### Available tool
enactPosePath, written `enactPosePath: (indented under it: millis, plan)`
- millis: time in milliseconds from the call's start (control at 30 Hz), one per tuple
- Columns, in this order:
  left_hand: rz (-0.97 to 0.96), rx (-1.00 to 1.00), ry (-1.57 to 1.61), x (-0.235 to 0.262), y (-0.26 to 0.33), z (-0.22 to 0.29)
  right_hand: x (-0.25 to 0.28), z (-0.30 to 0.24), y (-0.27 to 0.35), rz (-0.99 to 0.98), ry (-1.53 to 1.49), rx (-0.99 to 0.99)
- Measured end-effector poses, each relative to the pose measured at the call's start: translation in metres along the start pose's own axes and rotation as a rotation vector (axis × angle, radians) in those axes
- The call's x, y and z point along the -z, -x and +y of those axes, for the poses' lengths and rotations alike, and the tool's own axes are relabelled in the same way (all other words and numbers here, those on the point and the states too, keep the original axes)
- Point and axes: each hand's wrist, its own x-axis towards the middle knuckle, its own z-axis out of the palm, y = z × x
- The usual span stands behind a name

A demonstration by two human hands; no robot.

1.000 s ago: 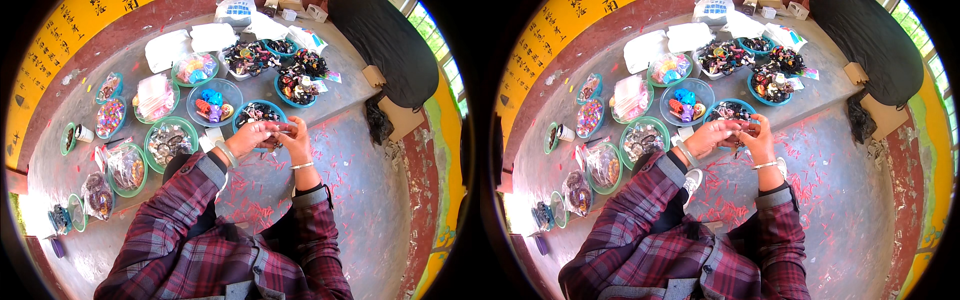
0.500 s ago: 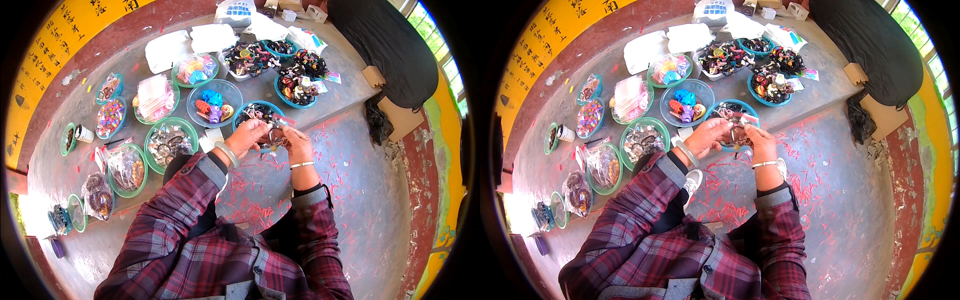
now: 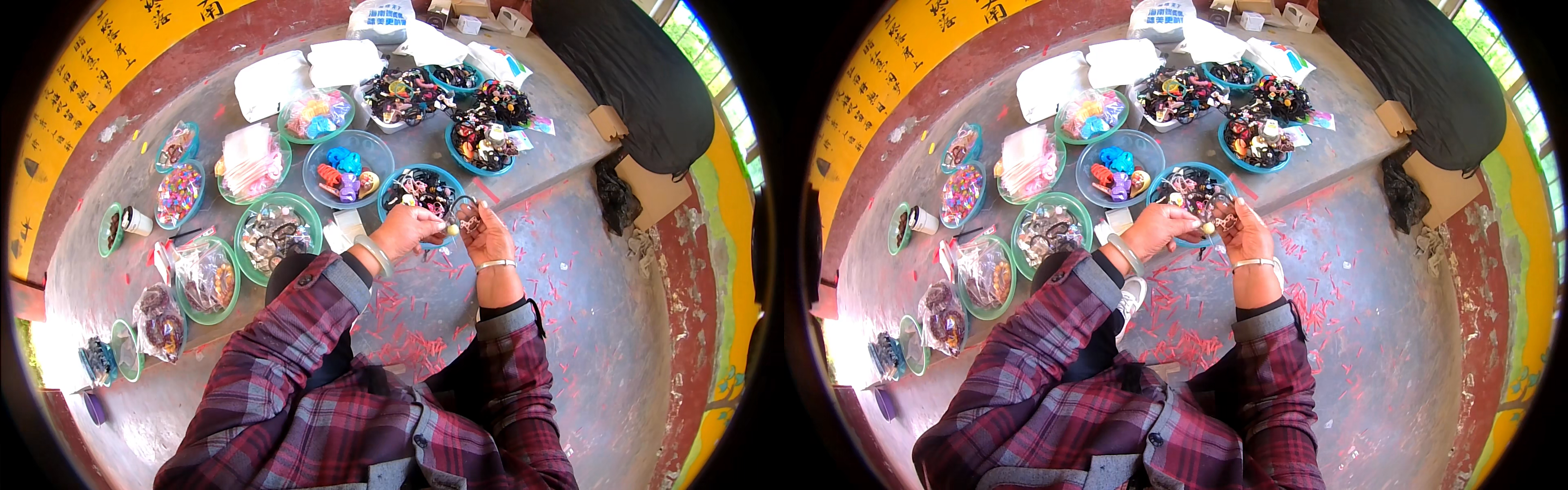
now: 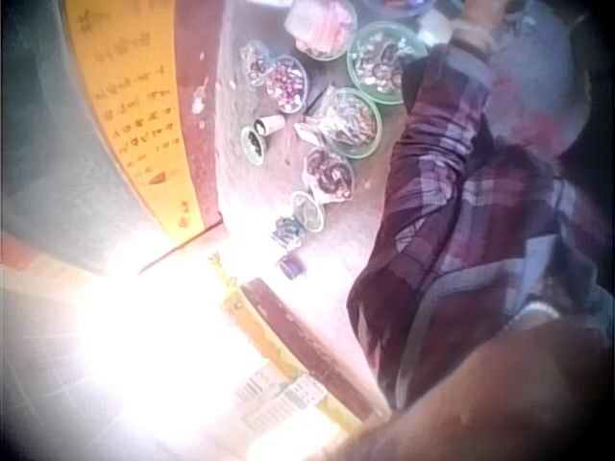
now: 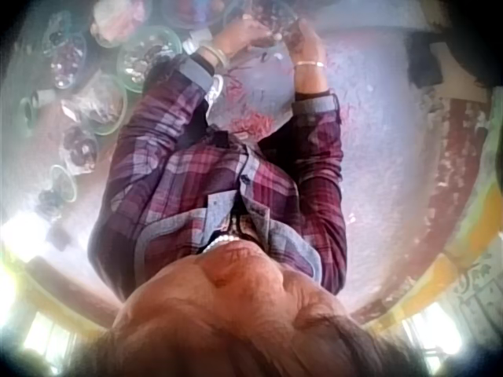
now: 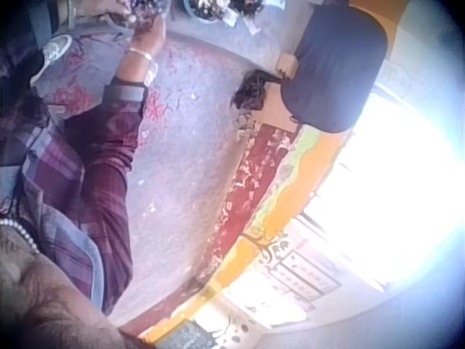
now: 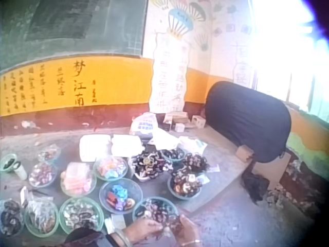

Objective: The person sits on the floor and assembles hair accessories by hand. They pick up small plastic clips and rubber bands from bowls, attach the bands to the clips, and place the finished items into a small plastic bag.

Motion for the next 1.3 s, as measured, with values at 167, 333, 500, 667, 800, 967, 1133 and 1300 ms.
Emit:
enactPosePath:
  millis: [167, 333, 500, 667, 800, 967, 1133, 1300]
  plan:
    - [0.014, 0.051, 0.217, -0.007, 0.001, 0.003, 0.005, 0.004, -0.004, 0.015, -0.085, 0.047]
    - [0.002, 0.077, 0.312, -0.010, 0.006, 0.009, 0.007, 0.005, -0.005, -0.009, -0.042, 0.077]
    - [-0.045, 0.082, 0.202, -0.012, 0.004, 0.005, 0.002, 0.013, -0.002, -0.072, -0.026, 0.065]
    - [-0.077, 0.111, 0.094, -0.009, 0.000, 0.000, 0.001, 0.014, 0.001, -0.100, -0.026, 0.048]
    - [-0.041, 0.074, 0.018, -0.009, 0.005, 0.007, -0.008, 0.006, 0.009, -0.109, 0.039, 0.081]
    - [0.079, -0.083, 0.229, 0.000, 0.004, 0.019, -0.010, 0.005, 0.011, -0.141, 0.242, 0.146]
    - [-0.013, -0.089, 0.469, 0.000, 0.002, 0.014, -0.020, 0.012, 0.018, -0.162, 0.347, 0.123]
    - [-0.026, -0.078, 0.615, 0.001, -0.002, 0.005, -0.018, 0.016, 0.015, -0.189, 0.330, 0.091]
